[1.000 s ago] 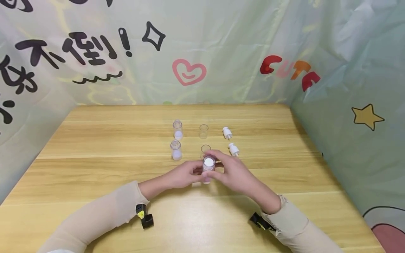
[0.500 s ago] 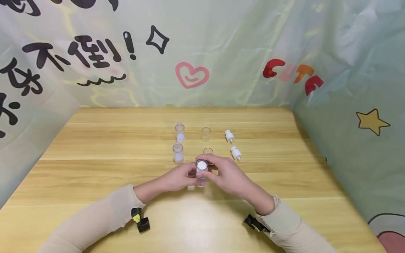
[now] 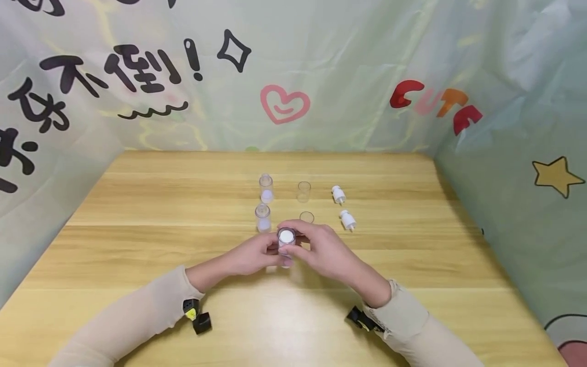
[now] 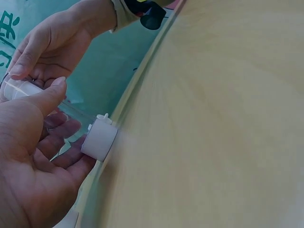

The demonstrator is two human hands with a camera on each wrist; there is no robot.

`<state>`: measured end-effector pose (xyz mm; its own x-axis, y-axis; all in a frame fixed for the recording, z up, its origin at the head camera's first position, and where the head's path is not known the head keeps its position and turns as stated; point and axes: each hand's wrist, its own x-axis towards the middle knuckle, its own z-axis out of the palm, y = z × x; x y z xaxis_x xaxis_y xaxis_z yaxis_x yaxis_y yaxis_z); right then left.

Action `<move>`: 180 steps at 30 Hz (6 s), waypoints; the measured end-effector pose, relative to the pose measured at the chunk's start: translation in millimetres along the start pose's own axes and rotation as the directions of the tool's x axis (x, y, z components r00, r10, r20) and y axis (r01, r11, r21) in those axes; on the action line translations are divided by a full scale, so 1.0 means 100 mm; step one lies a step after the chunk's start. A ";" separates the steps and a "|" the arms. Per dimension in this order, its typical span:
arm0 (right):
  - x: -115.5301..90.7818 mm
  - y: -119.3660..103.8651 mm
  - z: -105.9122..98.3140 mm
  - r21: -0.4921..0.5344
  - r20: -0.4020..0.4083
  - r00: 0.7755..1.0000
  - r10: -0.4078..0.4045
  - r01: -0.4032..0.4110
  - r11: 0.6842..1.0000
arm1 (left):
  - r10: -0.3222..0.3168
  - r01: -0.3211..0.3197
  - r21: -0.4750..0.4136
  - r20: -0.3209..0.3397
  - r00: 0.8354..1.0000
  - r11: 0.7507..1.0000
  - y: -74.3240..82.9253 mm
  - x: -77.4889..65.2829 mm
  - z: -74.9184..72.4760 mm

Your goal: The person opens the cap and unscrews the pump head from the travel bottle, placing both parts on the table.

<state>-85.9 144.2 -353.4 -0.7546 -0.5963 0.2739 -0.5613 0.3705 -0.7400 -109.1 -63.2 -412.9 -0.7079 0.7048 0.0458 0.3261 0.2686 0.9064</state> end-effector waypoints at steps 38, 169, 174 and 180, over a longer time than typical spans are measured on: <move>0.42 -0.03 0.36 0.223 0.118 0.993 -0.009 -0.018 0.975 | -0.078 0.078 -0.037 -0.009 0.997 0.996 -0.23 -0.42 -0.39; -0.17 0.35 -0.33 0.106 0.072 0.989 0.131 -0.138 0.985 | 0.026 -0.035 -0.058 -0.145 0.989 0.998 -0.31 -0.40 -0.34; -0.17 0.40 -0.32 0.066 0.153 0.972 0.178 -0.190 0.980 | 0.015 -0.025 -0.066 -0.140 0.990 0.998 -0.30 -0.40 -0.34; -0.17 0.44 -0.30 -0.032 0.215 0.955 0.203 -0.201 0.979 | 0.019 -0.029 -0.069 -0.139 0.990 0.997 -0.30 -0.40 -0.33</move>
<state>-108.2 192.2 -371.8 -0.7617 -0.6475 -0.0205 -0.4089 0.5051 -0.7600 -111.6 -121.2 -427.8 -0.7816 0.6120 0.1209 0.3027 0.2025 0.9313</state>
